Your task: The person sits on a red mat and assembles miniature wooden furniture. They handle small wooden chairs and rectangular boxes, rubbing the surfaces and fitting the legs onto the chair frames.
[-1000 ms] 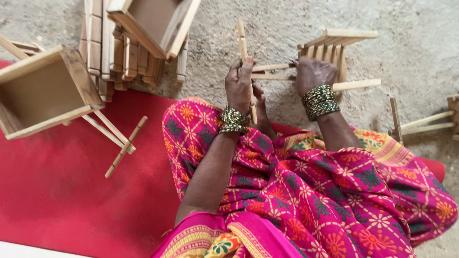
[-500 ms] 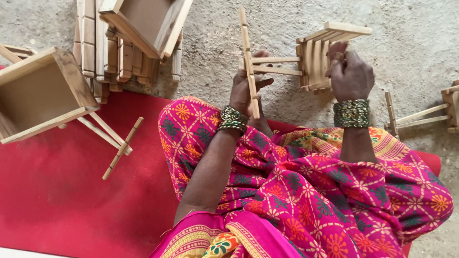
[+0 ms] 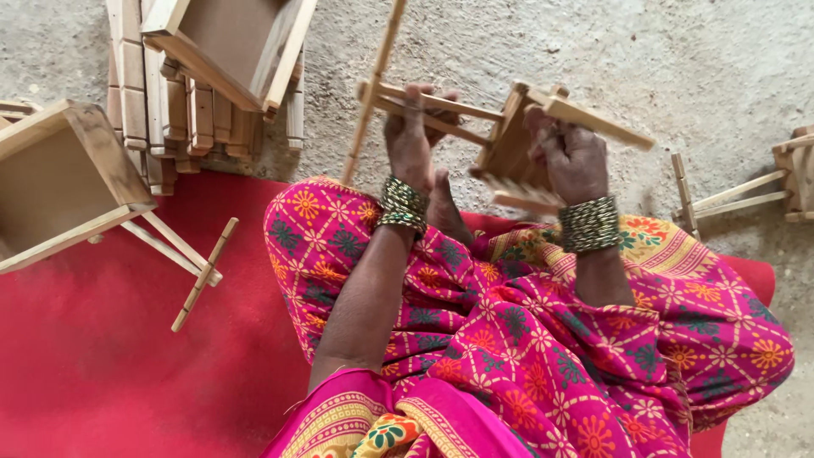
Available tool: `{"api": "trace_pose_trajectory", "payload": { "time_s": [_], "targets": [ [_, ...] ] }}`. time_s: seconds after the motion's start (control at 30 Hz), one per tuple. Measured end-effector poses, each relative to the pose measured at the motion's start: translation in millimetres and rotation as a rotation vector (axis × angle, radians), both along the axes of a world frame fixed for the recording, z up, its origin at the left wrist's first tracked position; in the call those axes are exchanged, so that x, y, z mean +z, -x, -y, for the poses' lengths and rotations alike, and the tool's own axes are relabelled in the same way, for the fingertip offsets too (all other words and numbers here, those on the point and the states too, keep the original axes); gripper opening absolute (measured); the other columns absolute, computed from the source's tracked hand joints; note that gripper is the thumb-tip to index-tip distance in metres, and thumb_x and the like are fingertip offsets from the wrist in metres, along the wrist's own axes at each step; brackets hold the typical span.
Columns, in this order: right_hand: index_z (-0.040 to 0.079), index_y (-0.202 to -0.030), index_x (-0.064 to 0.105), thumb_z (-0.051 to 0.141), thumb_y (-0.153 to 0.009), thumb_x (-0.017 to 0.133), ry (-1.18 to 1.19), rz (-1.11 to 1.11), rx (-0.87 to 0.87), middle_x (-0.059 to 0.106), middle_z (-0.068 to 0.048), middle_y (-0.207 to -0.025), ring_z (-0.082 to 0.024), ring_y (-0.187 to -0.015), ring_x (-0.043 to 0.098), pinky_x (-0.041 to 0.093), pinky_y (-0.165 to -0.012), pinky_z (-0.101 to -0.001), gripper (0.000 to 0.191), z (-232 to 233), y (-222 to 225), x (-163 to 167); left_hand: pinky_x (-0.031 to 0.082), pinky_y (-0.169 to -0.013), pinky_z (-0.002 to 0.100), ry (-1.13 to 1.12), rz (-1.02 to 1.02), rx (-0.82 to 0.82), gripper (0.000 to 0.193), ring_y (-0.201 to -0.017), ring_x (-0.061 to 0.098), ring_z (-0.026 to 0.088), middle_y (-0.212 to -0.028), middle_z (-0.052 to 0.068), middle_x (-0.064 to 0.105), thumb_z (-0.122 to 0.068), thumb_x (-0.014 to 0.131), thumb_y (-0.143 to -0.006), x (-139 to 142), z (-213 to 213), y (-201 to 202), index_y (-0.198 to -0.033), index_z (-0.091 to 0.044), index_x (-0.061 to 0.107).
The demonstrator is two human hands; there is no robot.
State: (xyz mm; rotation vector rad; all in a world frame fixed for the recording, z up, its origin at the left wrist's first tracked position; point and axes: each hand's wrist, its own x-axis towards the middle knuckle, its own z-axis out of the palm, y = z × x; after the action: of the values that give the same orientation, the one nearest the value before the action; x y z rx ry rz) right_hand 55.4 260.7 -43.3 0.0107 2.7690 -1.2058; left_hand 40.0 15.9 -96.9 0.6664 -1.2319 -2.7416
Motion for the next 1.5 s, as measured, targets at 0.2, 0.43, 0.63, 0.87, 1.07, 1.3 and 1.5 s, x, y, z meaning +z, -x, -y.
{"api": "trace_pose_trajectory", "payload": {
  "time_s": [0.2, 0.43, 0.63, 0.87, 1.07, 1.3, 1.5],
  "targets": [
    [0.021, -0.107, 0.081, 0.045, -0.102, 0.066, -0.599, 0.205, 0.002, 0.076, -0.007, -0.083, -0.024, -0.073, 0.073, 0.06, -0.072, -0.0436, 0.029, -35, 4, -17, 0.066, -0.064, 0.037, 0.043, 0.075, 0.148, 0.038, -0.081, 0.078, 0.022, -0.097, 0.016, 0.077, -0.042, 0.063, -0.099, 11, 10, 3, -0.11, -0.005, 0.064],
    [0.022, -0.103, 0.081, 0.041, -0.097, 0.07, -0.658, 0.169, -0.005, 0.076, -0.007, -0.077, -0.025, -0.068, 0.071, 0.059, -0.068, -0.0427, 0.023, -14, 18, -59, 0.065, -0.069, 0.032, -0.03, 0.168, -0.057, 0.024, -0.087, 0.076, 0.017, -0.102, 0.011, 0.078, -0.026, 0.073, -0.096, -2, -7, -3, -0.108, -0.006, 0.071],
    [0.022, -0.101, 0.082, 0.029, -0.103, 0.069, -0.487, -0.251, 0.35, 0.077, -0.004, -0.084, -0.021, -0.067, 0.071, 0.06, -0.074, -0.039, 0.015, 12, 35, -51, 0.063, -0.06, 0.032, -0.139, 0.12, -0.21, 0.021, -0.078, 0.072, 0.016, -0.095, 0.007, 0.075, -0.007, 0.074, -0.092, -15, -17, -7, -0.113, -0.005, 0.071],
    [0.016, -0.1, 0.079, 0.022, -0.099, 0.075, -0.43, -0.322, 0.396, 0.077, -0.007, -0.098, -0.024, -0.084, 0.073, 0.059, -0.074, -0.0376, 0.007, -4, 28, -51, 0.063, -0.062, 0.033, -0.208, 0.082, -0.224, 0.026, -0.08, 0.072, 0.017, -0.095, 0.007, 0.073, -0.006, 0.075, -0.09, -20, -15, -5, -0.115, -0.005, 0.069],
    [0.016, -0.092, 0.08, 0.016, -0.092, 0.076, -0.544, -0.021, 0.212, 0.077, -0.008, -0.089, -0.022, -0.075, 0.073, 0.059, -0.075, -0.0388, 0.004, -28, 21, -54, 0.065, -0.064, 0.033, -0.205, 0.124, -0.371, 0.031, -0.088, 0.07, 0.014, -0.099, 0.004, 0.072, -0.011, 0.072, -0.092, -26, -18, -8, -0.122, -0.012, 0.068],
    [0.01, -0.111, 0.074, 0.018, -0.096, 0.078, -0.131, -0.18, 0.32, 0.076, -0.01, -0.098, -0.02, -0.085, 0.074, 0.06, -0.077, -0.0352, 0.018, 11, 17, -46, 0.061, -0.064, 0.036, -0.2, 0.066, -0.317, 0.026, -0.086, 0.07, 0.019, -0.102, 0.007, 0.072, -0.011, 0.071, -0.096, -53, -25, -8, -0.121, -0.008, 0.069],
    [0.01, -0.121, 0.069, 0.015, -0.096, 0.072, -0.386, 0.201, 0.01, 0.077, -0.009, -0.099, -0.018, -0.07, 0.074, 0.062, -0.06, -0.0343, 0.026, -12, 33, -47, 0.059, -0.079, 0.034, -0.233, -0.04, -0.173, 0.02, -0.108, 0.069, 0.019, -0.115, 0.009, 0.073, -0.013, 0.068, -0.101, -51, -31, -3, -0.12, -0.007, 0.069]
  ]
}}
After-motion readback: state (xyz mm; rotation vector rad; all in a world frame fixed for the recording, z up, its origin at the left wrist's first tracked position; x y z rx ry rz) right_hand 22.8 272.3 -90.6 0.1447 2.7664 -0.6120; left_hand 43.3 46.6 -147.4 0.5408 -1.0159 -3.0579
